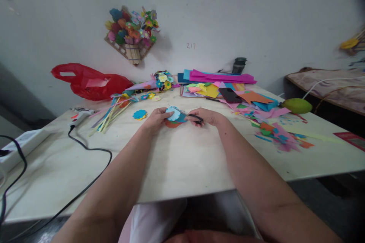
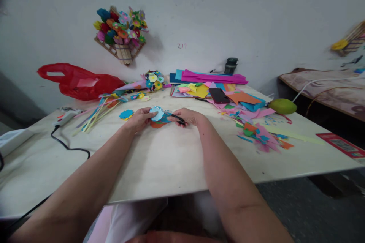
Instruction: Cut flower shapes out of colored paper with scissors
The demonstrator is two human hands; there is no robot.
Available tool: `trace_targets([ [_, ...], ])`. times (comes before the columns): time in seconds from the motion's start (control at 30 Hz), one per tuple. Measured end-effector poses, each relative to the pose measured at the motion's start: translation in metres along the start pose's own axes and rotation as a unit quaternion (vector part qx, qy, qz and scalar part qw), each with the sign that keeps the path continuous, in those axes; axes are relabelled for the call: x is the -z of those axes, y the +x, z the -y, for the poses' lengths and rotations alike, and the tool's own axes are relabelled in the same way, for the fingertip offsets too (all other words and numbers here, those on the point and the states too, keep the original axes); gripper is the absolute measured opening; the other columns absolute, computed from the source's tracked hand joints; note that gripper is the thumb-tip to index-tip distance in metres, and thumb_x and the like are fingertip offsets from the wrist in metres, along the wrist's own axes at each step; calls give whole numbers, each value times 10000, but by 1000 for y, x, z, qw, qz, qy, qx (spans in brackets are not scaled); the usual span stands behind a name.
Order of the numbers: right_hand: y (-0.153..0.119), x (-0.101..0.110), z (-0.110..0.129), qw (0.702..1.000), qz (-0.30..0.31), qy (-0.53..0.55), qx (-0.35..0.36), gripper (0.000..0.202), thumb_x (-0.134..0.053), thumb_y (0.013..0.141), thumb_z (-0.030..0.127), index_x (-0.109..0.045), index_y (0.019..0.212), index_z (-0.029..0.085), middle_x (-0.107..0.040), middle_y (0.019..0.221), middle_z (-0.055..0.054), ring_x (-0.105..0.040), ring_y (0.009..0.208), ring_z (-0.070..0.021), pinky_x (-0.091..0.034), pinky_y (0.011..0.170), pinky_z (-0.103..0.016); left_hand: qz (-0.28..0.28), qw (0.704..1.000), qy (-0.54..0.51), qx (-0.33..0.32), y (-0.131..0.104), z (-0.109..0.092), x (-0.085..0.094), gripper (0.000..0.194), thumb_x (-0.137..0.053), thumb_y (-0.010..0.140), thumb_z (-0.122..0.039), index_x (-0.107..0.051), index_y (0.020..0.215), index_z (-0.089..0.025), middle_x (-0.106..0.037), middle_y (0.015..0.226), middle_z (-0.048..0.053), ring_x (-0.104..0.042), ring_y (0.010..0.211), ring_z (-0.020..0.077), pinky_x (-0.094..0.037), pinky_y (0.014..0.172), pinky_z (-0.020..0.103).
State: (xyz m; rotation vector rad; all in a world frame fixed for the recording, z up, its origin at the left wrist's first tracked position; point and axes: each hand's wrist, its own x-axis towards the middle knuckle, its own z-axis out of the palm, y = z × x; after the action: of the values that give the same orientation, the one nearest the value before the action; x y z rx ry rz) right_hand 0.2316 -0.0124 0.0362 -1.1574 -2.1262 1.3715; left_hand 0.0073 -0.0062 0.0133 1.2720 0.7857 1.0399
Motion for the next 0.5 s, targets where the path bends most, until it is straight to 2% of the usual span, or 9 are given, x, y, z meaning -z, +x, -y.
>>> trace_targets([
  [0.2,0,0,0,1000,0,-11,-4,301,-562,750,431,-504,666,148,-496,485,33,-412,383,-52,-234,374,-199,-13,1000,5,16,-2,-2,-1,224,-735,591,-238,-648,744,-99,-658,673,54,-612,627,137,-481,656,247],
  [0.5,1,2,-3,1000,8,-7,-11,276,-554,756,406,-526,676,143,-493,485,31,-409,381,-53,-240,381,-200,9,1000,7,17,-1,0,4,184,-718,621,-239,-651,724,-102,-658,678,50,-602,620,123,-478,650,239],
])
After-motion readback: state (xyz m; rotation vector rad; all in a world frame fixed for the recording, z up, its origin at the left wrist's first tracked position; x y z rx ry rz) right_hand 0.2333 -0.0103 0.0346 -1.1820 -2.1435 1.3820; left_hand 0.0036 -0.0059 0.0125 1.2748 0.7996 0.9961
